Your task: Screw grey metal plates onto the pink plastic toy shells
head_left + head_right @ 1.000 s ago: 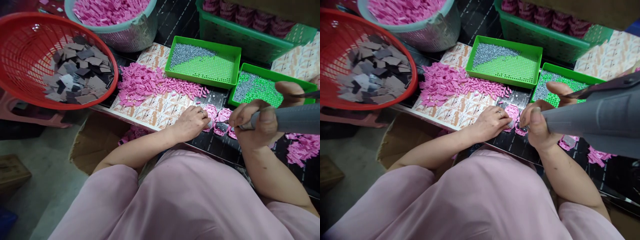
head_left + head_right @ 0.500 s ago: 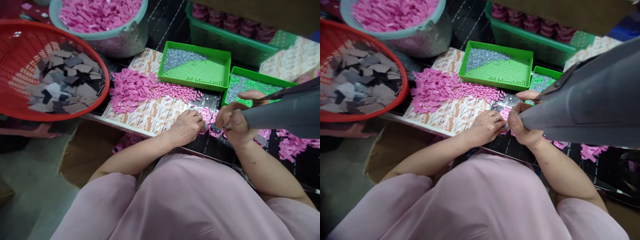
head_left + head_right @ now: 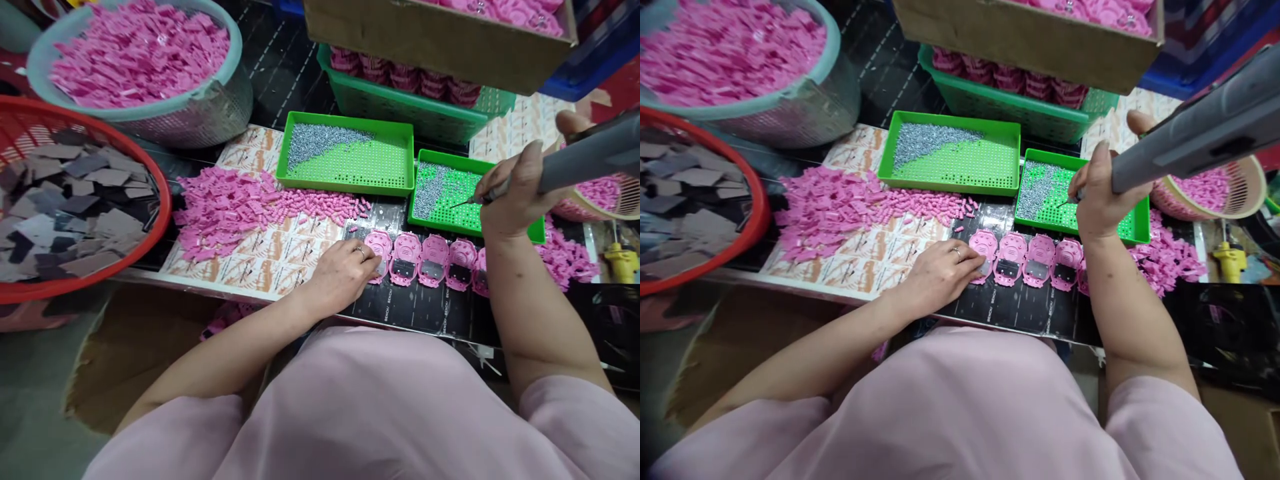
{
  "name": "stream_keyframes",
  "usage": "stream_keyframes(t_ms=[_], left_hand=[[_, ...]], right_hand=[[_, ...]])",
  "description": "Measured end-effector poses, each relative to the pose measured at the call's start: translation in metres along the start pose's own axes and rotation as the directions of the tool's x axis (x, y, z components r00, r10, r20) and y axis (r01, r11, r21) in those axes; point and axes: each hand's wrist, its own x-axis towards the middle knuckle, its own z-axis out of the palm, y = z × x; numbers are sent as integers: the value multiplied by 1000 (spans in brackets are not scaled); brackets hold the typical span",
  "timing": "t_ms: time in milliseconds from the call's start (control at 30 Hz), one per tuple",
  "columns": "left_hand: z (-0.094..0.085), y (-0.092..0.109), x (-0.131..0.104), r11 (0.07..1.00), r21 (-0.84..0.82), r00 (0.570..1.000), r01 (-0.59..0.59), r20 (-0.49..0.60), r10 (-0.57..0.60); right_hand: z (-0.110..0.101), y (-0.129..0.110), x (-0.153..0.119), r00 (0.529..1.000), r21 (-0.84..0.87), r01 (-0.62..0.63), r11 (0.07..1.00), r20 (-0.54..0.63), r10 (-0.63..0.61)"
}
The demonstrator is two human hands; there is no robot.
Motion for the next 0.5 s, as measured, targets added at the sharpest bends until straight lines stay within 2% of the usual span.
stream_keyframes(t_ms=[133,300,400,467,500], left_hand=[[0,0,0,1000,-5,1000,-4,-5,3],[0,-1,0,1000,-17,1000,-9,-9,9],[-1,0,0,1000,-16,1000,-2,2,2],[-1,1,0,1000,-15,1000,7,12,-7],[-1,2,1,1000,-14,1000,14,19,-13]], right_hand=[[5,1,-3,998,-49,70,996,-3,-70],[2,9,-1,998,-94,44,995,55,-39],[2,9,1,999,-59,53,997,9,-53],[3,0,4,999,-61,14,998,-44,-17],[3,-8,5,999,-73,-37,997,-34,35]])
